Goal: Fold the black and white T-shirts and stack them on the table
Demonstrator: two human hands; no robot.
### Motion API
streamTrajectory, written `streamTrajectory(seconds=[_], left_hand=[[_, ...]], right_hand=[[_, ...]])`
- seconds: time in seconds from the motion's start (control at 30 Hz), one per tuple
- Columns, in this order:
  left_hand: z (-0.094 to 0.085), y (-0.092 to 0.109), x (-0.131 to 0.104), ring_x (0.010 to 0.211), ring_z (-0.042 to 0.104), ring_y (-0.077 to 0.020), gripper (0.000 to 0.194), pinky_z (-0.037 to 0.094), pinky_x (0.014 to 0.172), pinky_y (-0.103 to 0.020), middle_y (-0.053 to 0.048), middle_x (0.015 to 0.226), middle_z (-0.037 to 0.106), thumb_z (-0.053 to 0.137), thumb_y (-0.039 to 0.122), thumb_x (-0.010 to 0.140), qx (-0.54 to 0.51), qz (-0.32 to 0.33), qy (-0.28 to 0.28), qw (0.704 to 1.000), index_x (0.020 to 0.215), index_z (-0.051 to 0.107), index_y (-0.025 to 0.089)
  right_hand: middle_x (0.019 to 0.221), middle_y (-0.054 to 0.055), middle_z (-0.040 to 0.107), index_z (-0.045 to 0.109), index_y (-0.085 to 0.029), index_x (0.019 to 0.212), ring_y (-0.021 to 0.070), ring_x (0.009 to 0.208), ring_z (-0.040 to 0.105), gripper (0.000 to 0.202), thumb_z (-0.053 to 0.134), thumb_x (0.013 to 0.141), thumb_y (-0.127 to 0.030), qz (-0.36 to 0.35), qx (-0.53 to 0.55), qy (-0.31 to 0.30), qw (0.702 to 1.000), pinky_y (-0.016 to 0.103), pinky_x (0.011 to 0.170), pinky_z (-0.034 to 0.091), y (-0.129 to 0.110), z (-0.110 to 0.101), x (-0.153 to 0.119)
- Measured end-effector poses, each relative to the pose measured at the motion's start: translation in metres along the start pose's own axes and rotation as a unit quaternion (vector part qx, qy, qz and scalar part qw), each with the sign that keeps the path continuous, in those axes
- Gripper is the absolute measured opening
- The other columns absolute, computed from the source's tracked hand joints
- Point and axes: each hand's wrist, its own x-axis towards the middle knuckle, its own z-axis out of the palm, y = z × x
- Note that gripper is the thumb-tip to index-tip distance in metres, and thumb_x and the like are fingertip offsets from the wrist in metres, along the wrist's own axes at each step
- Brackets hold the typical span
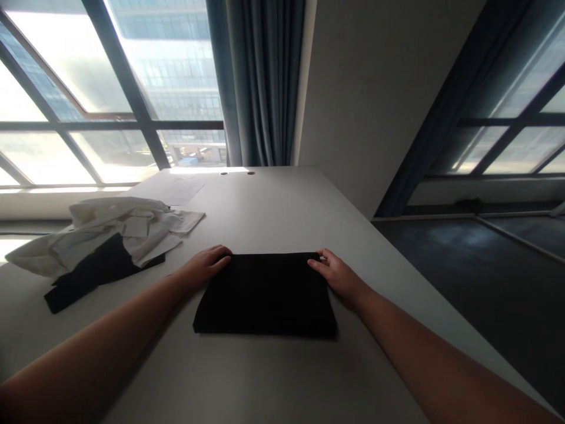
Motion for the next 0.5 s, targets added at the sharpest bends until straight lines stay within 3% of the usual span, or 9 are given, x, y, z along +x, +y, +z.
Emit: streamTrajectory(seconds=[0.13, 0.23, 0.37, 0.43, 0.5], left_hand=[[0.001, -0.002, 0.000, 0.106, 0.067, -0.0264, 0.041, 0.051, 0.099, -0.040, -0.008, 0.111, 0.073, 0.040, 0.052, 0.100, 0.001, 0.002, -0.001, 1.000, 0.107, 0.069, 0.024], [0.002, -0.001, 0.000, 0.104, 0.067, -0.0260, 0.040, 0.050, 0.099, -0.039, -0.007, 0.110, 0.073, 0.039, 0.052, 0.100, 0.004, -0.001, -0.006, 1.000, 0.105, 0.067, 0.024], [0.000, 0.002, 0.001, 0.101, 0.066, -0.0265, 0.037, 0.050, 0.097, -0.040, -0.008, 0.105, 0.072, 0.037, 0.051, 0.100, 0.023, -0.016, -0.018, 0.999, 0.098, 0.063, 0.024], [-0.001, 0.002, 0.001, 0.100, 0.066, -0.0261, 0.036, 0.051, 0.096, -0.040, -0.008, 0.102, 0.072, 0.036, 0.050, 0.100, 0.021, -0.017, -0.019, 0.999, 0.095, 0.061, 0.024], [-0.001, 0.002, 0.000, 0.102, 0.066, -0.0258, 0.038, 0.050, 0.098, -0.039, -0.007, 0.102, 0.072, 0.033, 0.048, 0.101, 0.009, -0.015, -0.010, 1.000, 0.092, 0.061, 0.025]], right_hand=[[0.104, 0.006, 0.071, 0.055, -0.024, 0.127, 0.0233, 0.088, 0.071, 0.057, 0.075, 0.085, -0.057, 0.028, 0.002, -0.022, 0.999, 0.032, 0.072, 0.057, -0.002, -0.004, -0.001], [0.101, 0.003, 0.069, 0.040, -0.029, 0.148, 0.0207, 0.081, 0.070, 0.076, 0.074, 0.087, -0.059, 0.052, -0.016, -0.067, 0.996, 0.029, 0.063, 0.055, -0.008, -0.012, -0.005], [0.128, 0.009, 0.066, 0.021, -0.037, 0.160, 0.0272, 0.106, 0.071, 0.098, 0.080, 0.084, -0.055, 0.041, 0.001, -0.168, 0.985, 0.041, 0.086, 0.060, -0.019, -0.027, -0.012], [0.137, 0.010, 0.062, 0.031, -0.035, 0.157, 0.0301, 0.115, 0.069, 0.093, 0.082, 0.081, -0.055, 0.045, 0.005, -0.204, 0.978, 0.045, 0.093, 0.059, -0.022, -0.034, -0.014], [0.128, 0.010, 0.066, 0.050, -0.028, 0.144, 0.0290, 0.110, 0.071, 0.077, 0.083, 0.080, -0.056, 0.072, 0.005, -0.233, 0.970, 0.044, 0.092, 0.059, -0.023, -0.038, -0.015]])
